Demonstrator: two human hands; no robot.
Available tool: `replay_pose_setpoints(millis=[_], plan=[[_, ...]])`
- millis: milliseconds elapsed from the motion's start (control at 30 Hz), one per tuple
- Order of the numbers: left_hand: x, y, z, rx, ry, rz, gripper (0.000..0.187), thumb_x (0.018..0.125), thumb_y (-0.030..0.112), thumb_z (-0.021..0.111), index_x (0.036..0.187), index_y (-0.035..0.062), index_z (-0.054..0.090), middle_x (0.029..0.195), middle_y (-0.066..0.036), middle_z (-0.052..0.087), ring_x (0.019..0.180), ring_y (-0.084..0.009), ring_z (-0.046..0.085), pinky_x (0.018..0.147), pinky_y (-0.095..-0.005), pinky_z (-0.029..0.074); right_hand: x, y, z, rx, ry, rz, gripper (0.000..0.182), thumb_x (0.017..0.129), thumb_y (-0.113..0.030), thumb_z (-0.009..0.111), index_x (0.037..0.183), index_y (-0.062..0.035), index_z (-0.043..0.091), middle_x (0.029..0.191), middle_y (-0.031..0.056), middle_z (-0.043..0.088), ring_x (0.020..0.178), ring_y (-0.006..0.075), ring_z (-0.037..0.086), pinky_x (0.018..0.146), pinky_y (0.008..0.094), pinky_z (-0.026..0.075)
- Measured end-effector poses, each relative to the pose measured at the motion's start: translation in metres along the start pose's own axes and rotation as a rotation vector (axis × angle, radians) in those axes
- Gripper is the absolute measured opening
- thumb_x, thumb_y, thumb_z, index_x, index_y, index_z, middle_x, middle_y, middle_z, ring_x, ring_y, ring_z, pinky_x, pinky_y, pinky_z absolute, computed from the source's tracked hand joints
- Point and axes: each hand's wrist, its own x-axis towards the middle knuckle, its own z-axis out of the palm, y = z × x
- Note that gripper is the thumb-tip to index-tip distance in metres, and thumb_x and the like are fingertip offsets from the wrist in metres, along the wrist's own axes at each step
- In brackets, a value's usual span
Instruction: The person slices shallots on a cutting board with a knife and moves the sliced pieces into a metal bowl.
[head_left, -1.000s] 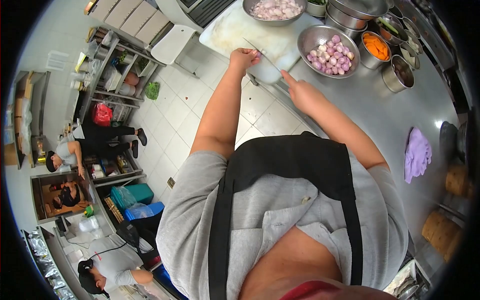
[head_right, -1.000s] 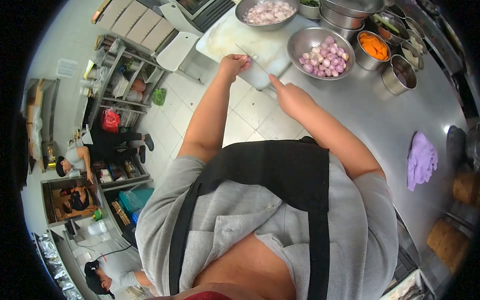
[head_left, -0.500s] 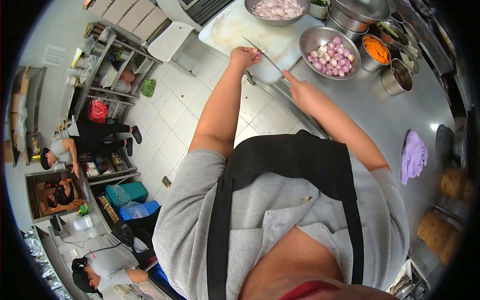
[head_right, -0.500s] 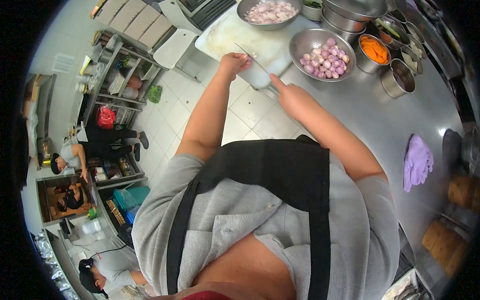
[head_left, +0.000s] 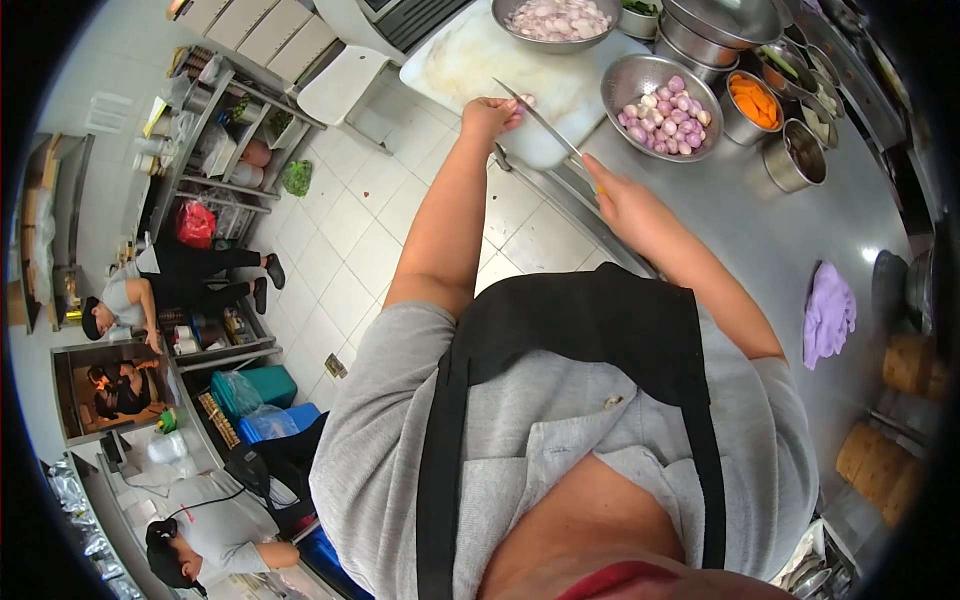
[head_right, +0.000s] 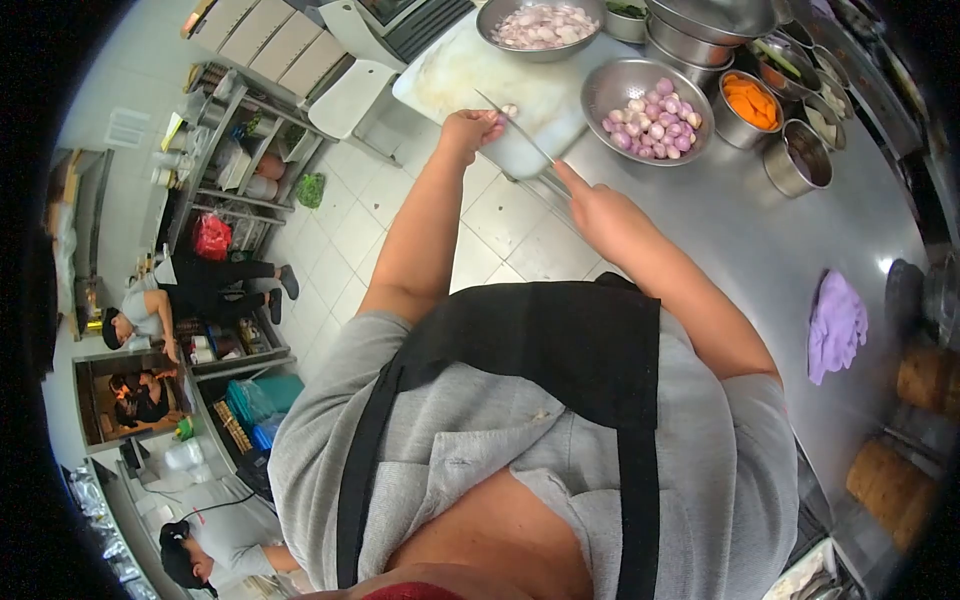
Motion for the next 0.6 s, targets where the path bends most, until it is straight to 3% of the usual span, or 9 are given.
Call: replay_pose_setpoints(millis=[167,367,433,600], plan=[[-0.003,0.004,0.000,-0.005,-0.005,-0.028,0.017,0.086,0.008,0.063,0.093,-0.0066,0.057,0.086,-0.011,0.063,0.071,-0.0160,0.063,0.066,-0.0246,0.056,-0.006,-0.015,-0.014,0.028,-0.059,0.078,0.056,0.088,-0.009,0.048,0.141,-0.0138,0.030,0.094,0.0263,0.059,0.082,0.0402,0.058,0.074,0.0460,0.045],[-0.003,0.003,0.002,0.024,0.009,-0.026,0.018,0.086,0.007,0.062,0.095,-0.0070,0.056,0.087,-0.011,0.063,0.072,-0.0163,0.063,0.067,-0.0249,0.056,0.034,-0.001,0.008,0.009,-0.110,0.093,0.054,0.090,-0.012,0.044,0.141,-0.0113,0.029,0.080,0.0248,0.059,0.071,0.0381,0.059,0.068,0.0454,0.046],[-0.004,0.003,0.002,-0.008,0.015,-0.010,0.019,0.086,0.007,0.062,0.096,-0.0079,0.055,0.087,-0.011,0.063,0.073,-0.0166,0.063,0.067,-0.0253,0.057,0.055,0.001,0.018,0.051,-0.105,0.123,0.058,0.088,-0.010,0.047,0.143,-0.0163,0.027,0.075,0.0247,0.057,0.069,0.0371,0.057,0.067,0.0445,0.045],[-0.002,0.000,0.001,-0.013,0.019,0.005,0.021,0.087,0.008,0.062,0.098,-0.0087,0.055,0.088,-0.011,0.063,0.073,-0.0164,0.063,0.067,-0.0245,0.057,0.049,-0.006,0.009,0.027,-0.113,0.130,0.056,0.089,-0.012,0.045,0.142,-0.0138,0.028,0.075,0.0234,0.058,0.069,0.0364,0.058,0.067,0.0446,0.045]])
